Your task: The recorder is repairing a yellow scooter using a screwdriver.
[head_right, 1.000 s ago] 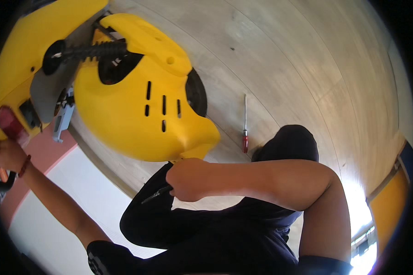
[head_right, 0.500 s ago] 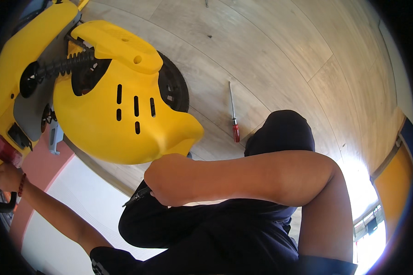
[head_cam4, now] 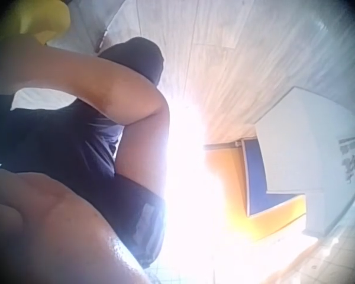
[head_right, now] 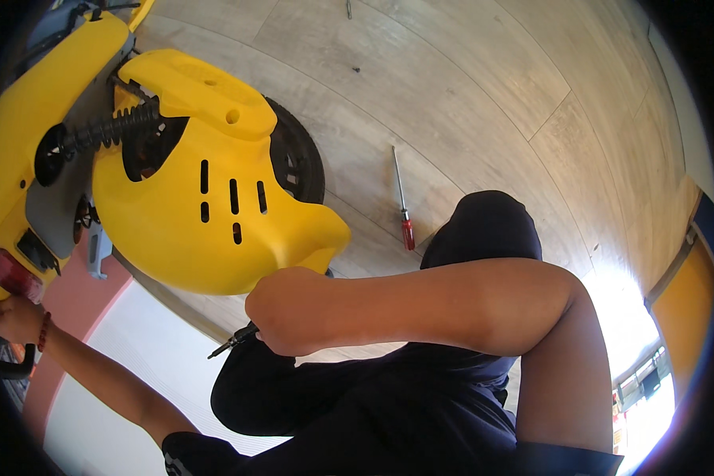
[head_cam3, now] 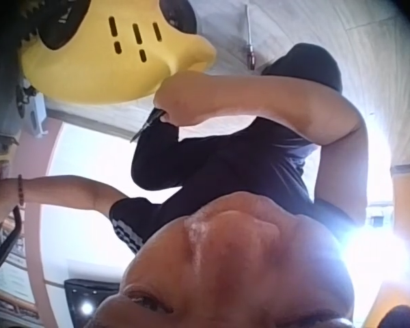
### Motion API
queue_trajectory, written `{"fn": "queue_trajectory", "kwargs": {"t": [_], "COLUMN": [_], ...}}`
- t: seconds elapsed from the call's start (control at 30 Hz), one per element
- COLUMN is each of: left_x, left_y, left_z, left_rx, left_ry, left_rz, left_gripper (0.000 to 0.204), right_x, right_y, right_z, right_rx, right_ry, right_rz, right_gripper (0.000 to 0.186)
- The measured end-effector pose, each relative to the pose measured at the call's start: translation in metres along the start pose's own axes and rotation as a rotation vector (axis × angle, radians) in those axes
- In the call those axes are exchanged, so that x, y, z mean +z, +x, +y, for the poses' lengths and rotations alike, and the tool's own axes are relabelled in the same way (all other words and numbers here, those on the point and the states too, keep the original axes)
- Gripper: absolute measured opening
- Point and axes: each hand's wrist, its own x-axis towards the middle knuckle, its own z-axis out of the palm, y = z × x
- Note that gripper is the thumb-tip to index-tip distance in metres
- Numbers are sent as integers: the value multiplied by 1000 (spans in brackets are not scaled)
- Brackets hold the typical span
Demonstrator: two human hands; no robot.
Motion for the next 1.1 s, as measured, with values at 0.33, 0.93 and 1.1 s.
{"fn": "queue_trajectory", "kwargs": {"t": [0.33, 0.93, 1.1], "left_x": [9, -30, -34], "left_y": [1, 0, -4], "left_z": [-12, 29, 28], "left_rx": [39, 166, 141], "left_ry": [16, -271, -302], "left_rz": [67, 38, -48], "left_gripper": [39, 33, 33], "right_x": [-4, 1, 0], "right_y": [5, 2, 0], "right_z": [-4, -15, -19], "right_rx": [0, 58, 160], "right_ry": [-31, -193, -158], "right_rz": [11, -8, -63], "right_gripper": [29, 31, 31]}}
